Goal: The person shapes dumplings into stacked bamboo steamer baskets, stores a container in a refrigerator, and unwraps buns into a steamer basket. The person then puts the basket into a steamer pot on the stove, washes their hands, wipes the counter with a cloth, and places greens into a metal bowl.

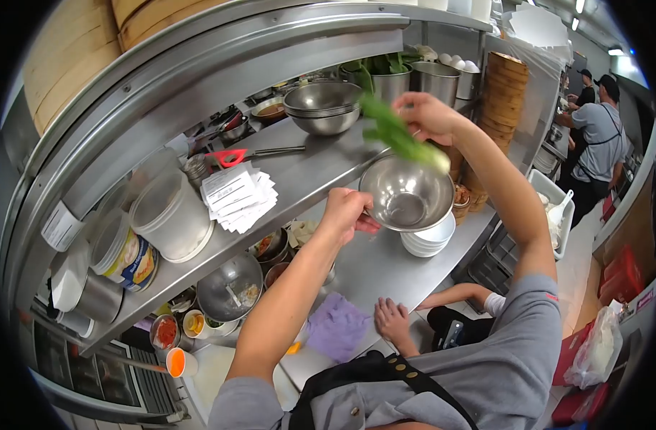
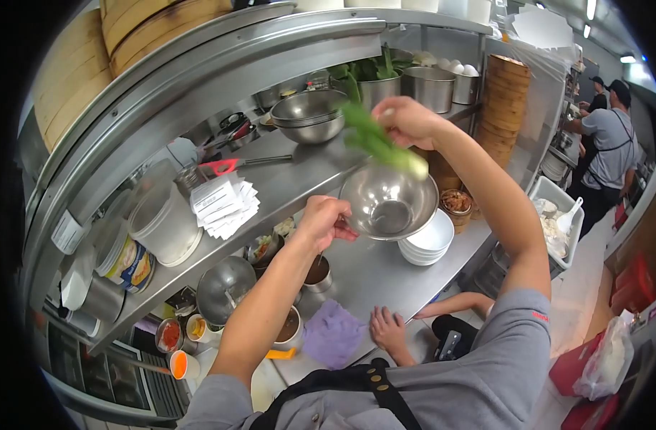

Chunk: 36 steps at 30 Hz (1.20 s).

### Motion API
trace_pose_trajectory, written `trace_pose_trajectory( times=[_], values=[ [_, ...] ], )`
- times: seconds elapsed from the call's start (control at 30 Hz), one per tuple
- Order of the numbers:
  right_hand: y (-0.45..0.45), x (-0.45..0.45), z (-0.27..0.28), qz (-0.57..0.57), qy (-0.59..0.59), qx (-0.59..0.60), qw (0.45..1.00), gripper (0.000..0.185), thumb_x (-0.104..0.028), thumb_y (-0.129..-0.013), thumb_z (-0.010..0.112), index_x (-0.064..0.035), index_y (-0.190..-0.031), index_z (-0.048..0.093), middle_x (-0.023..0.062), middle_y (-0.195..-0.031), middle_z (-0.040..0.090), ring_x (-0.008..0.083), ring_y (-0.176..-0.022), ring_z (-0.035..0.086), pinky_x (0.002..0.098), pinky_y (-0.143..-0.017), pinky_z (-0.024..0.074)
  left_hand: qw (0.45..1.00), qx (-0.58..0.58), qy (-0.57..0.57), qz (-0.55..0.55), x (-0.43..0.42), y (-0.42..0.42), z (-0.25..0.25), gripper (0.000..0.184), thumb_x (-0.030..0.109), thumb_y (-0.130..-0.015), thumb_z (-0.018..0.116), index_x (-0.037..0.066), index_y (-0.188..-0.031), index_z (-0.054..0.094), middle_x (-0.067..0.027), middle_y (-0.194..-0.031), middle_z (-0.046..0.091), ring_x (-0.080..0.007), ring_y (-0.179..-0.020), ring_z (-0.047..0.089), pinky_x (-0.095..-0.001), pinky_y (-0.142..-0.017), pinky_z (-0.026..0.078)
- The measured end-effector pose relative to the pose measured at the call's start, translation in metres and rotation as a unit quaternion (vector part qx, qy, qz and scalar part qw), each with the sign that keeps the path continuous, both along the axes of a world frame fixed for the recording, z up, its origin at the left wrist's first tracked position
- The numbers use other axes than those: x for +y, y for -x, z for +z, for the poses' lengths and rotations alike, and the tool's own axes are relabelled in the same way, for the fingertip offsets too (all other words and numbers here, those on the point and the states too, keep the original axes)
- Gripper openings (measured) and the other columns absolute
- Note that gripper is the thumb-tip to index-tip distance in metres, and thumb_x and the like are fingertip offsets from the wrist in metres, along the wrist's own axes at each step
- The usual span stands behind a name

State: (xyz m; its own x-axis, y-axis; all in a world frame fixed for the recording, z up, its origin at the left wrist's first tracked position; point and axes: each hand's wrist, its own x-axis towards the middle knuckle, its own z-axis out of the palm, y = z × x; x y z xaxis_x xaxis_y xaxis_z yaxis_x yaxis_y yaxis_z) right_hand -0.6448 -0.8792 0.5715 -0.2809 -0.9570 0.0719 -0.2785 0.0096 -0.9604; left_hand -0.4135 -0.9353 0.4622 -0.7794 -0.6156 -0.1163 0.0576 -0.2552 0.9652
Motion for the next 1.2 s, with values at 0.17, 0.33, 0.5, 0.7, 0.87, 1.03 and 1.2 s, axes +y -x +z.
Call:
trace_pose_trajectory(
  times=[0.17, 0.33, 0.5, 0.7, 0.87, 1.03, 1.2],
  values=[
    [0.092, -0.029, 0.025, -0.243, 0.15, 0.439, 0.852, 0.011, -0.011, -0.076, 0.06, -0.0065, -0.084, 0.066, 0.0113, -0.077, 0.067, 0.0253, -0.07, 0.065, 0.0348, -0.063, 0.0529, 1.0, -0.023, 0.003, -0.013, 0.008, 0.009, -0.007, 0.01, 0.003, -0.07, 0.053, -0.007, -0.069, 0.053, -0.0187, -0.066, 0.06, -0.0267, -0.05, 0.062, -0.0352, -0.044, 0.053],
    [0.196, -0.088, 0.044, -0.324, 0.043, 0.584, 0.743, 0.022, -0.019, -0.072, 0.06, -0.0081, -0.088, 0.069, 0.0183, -0.091, 0.066, 0.0334, -0.085, 0.065, 0.0409, -0.078, 0.0512, 0.999, -0.03, 0.0, 0.021, 0.005, -0.012, -0.037, 0.009, 0.002, -0.074, 0.053, -0.006, -0.074, 0.056, -0.0131, -0.066, 0.059, -0.0242, -0.05, 0.059, -0.0384, -0.046, 0.053],
    [0.182, -0.105, 0.071, -0.099, -0.302, 0.543, 0.777, 0.053, -0.021, -0.087, 0.05, -0.0156, -0.138, 0.037, 0.0131, -0.14, 0.039, 0.0287, -0.123, 0.043, 0.0405, -0.106, 0.0328, 0.997, -0.013, 0.004, 0.077, 0.002, -0.092, -0.071, 0.003, -0.002, -0.073, 0.055, 0.0, -0.072, 0.057, -0.0077, -0.07, 0.058, -0.0183, -0.06, 0.059, -0.0344, -0.05, 0.052],
    [0.19, -0.106, 0.062, -0.264, -0.177, 0.56, 0.765, 0.05, -0.039, -0.083, 0.05, -0.0091, -0.123, 0.055, 0.0161, -0.121, 0.057, 0.0293, -0.111, 0.055, 0.0397, -0.091, 0.0447, 0.98, -0.042, -0.064, 0.186, 0.048, -0.198, -0.108, 0.007, -0.004, -0.073, 0.057, 0.002, -0.07, 0.056, -0.0085, -0.072, 0.062, -0.0151, -0.06, 0.058, -0.0256, -0.053, 0.047],
    [0.156, -0.09, 0.068, -0.257, -0.153, 0.554, 0.777, 0.048, -0.038, -0.079, 0.057, -0.0089, -0.117, 0.059, 0.0155, -0.117, 0.06, 0.0292, -0.107, 0.058, 0.038, -0.09, 0.0464, 0.945, -0.066, -0.143, 0.285, 0.079, -0.237, -0.152, 0.007, -0.005, -0.07, 0.057, -0.003, -0.076, 0.061, -0.0108, -0.073, 0.063, -0.0186, -0.058, 0.06, -0.0294, -0.05, 0.047],
    [0.153, -0.09, 0.066, -0.236, -0.134, 0.548, 0.791, 0.046, -0.037, -0.076, 0.062, -0.0088, -0.113, 0.062, 0.015, -0.113, 0.062, 0.029, -0.104, 0.06, 0.0367, -0.09, 0.0477, 0.944, -0.072, -0.15, 0.286, 0.085, -0.248, -0.164, 0.012, -0.008, -0.07, 0.054, -0.008, -0.08, 0.061, -0.015, -0.08, 0.064, -0.0247, -0.067, 0.062, -0.0396, -0.064, 0.054],
    [0.225, -0.146, 0.049, -0.202, -0.124, 0.604, 0.761, 0.051, -0.043, -0.072, 0.063, -0.0078, -0.109, 0.064, 0.014, -0.11, 0.063, 0.0288, -0.103, 0.06, 0.0362, -0.089, 0.048, 0.935, -0.078, -0.154, 0.31, 0.089, -0.237, -0.159, 0.007, -0.006, -0.071, 0.055, -0.005, -0.076, 0.061, -0.013, -0.074, 0.063, -0.0225, -0.059, 0.061, -0.0363, -0.051, 0.053]
  ],
)
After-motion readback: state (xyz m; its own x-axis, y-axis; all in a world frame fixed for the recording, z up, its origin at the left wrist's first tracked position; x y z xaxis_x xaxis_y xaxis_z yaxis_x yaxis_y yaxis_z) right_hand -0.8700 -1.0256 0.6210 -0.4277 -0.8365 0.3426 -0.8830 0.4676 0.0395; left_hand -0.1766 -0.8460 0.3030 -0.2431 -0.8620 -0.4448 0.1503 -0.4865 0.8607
